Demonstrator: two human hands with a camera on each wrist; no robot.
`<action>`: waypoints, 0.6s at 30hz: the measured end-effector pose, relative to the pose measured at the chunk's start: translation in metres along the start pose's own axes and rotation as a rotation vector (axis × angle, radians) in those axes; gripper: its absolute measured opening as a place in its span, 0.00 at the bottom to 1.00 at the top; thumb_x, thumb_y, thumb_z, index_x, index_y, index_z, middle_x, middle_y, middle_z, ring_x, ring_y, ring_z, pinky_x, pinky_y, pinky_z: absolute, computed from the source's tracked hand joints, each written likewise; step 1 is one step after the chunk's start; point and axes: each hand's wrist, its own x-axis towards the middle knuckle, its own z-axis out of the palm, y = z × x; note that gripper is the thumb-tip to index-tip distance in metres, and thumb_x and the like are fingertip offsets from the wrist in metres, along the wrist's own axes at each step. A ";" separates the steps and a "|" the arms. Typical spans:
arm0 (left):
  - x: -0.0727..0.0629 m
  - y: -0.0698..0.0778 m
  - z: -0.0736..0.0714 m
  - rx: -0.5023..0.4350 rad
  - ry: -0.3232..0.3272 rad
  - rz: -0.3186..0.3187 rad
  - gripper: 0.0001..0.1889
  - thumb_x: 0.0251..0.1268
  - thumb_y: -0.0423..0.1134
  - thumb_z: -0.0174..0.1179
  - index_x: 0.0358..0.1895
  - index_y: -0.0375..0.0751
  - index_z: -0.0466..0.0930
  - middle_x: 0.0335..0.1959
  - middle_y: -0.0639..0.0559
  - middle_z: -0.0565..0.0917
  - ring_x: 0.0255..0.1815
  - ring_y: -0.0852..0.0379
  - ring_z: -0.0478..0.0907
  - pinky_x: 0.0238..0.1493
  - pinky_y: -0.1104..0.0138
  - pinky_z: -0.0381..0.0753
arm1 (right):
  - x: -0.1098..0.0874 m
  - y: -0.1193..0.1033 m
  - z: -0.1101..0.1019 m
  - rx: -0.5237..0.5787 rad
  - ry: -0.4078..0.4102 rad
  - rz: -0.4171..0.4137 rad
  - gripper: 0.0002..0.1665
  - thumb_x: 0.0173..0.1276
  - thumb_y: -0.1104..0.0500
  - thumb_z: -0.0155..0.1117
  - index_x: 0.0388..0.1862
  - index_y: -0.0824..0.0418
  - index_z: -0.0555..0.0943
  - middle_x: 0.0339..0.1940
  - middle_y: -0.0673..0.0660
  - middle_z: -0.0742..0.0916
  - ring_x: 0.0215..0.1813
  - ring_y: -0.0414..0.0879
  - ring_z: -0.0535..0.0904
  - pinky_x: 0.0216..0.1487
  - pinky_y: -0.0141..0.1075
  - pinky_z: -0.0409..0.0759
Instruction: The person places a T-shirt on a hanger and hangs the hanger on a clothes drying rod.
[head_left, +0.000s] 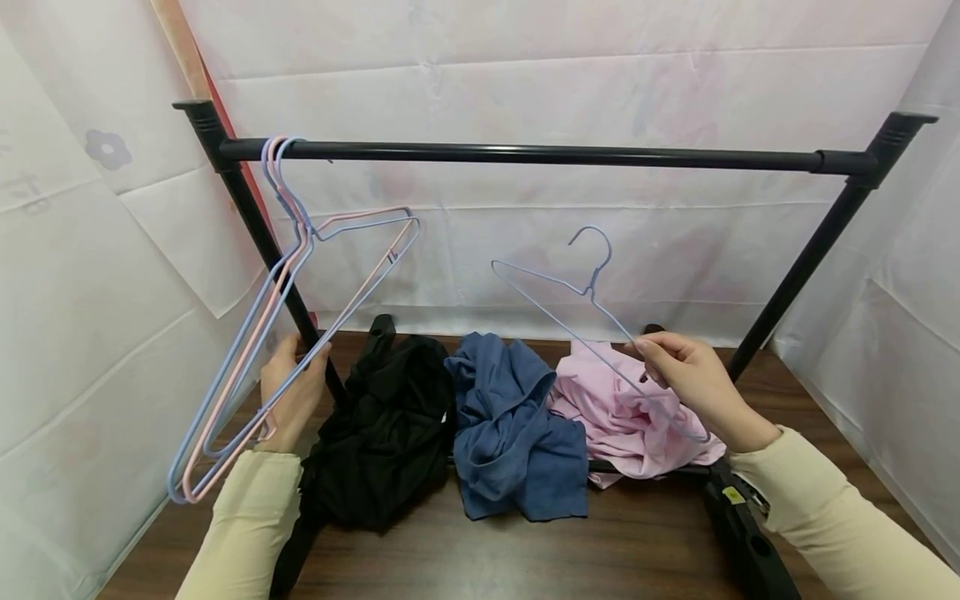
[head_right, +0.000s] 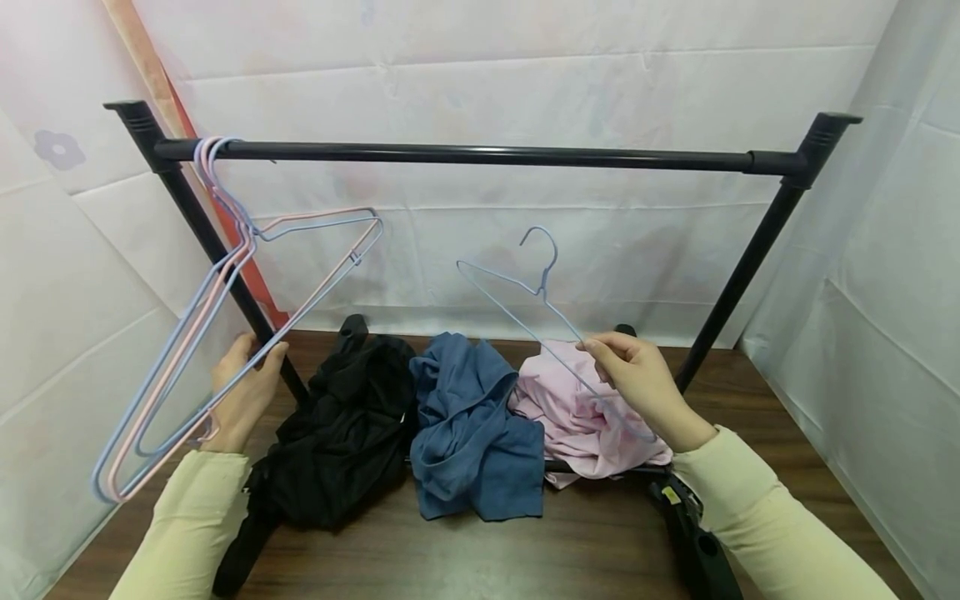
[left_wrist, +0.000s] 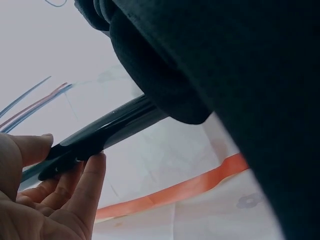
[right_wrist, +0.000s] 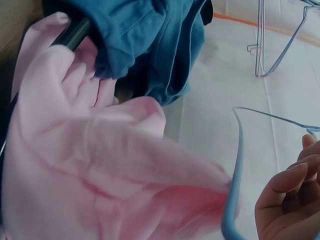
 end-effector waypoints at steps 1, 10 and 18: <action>0.000 0.000 0.000 0.005 0.000 0.002 0.19 0.71 0.48 0.56 0.55 0.40 0.77 0.47 0.39 0.85 0.43 0.41 0.82 0.40 0.58 0.73 | -0.001 0.001 -0.001 -0.007 0.007 0.003 0.19 0.75 0.47 0.56 0.47 0.60 0.83 0.20 0.45 0.73 0.27 0.40 0.69 0.32 0.33 0.71; 0.000 0.001 0.000 -0.012 0.010 -0.019 0.21 0.71 0.49 0.55 0.60 0.40 0.76 0.50 0.38 0.84 0.48 0.41 0.81 0.45 0.57 0.75 | -0.010 0.004 -0.011 -0.053 0.083 0.013 0.19 0.74 0.46 0.58 0.46 0.59 0.84 0.19 0.43 0.74 0.23 0.38 0.67 0.21 0.36 0.65; 0.000 0.006 0.000 -0.031 0.052 -0.023 0.22 0.71 0.45 0.54 0.62 0.38 0.75 0.54 0.37 0.82 0.53 0.41 0.79 0.54 0.54 0.74 | -0.017 0.008 -0.022 -0.018 0.165 -0.037 0.10 0.74 0.53 0.59 0.37 0.53 0.85 0.18 0.42 0.77 0.22 0.36 0.70 0.22 0.29 0.71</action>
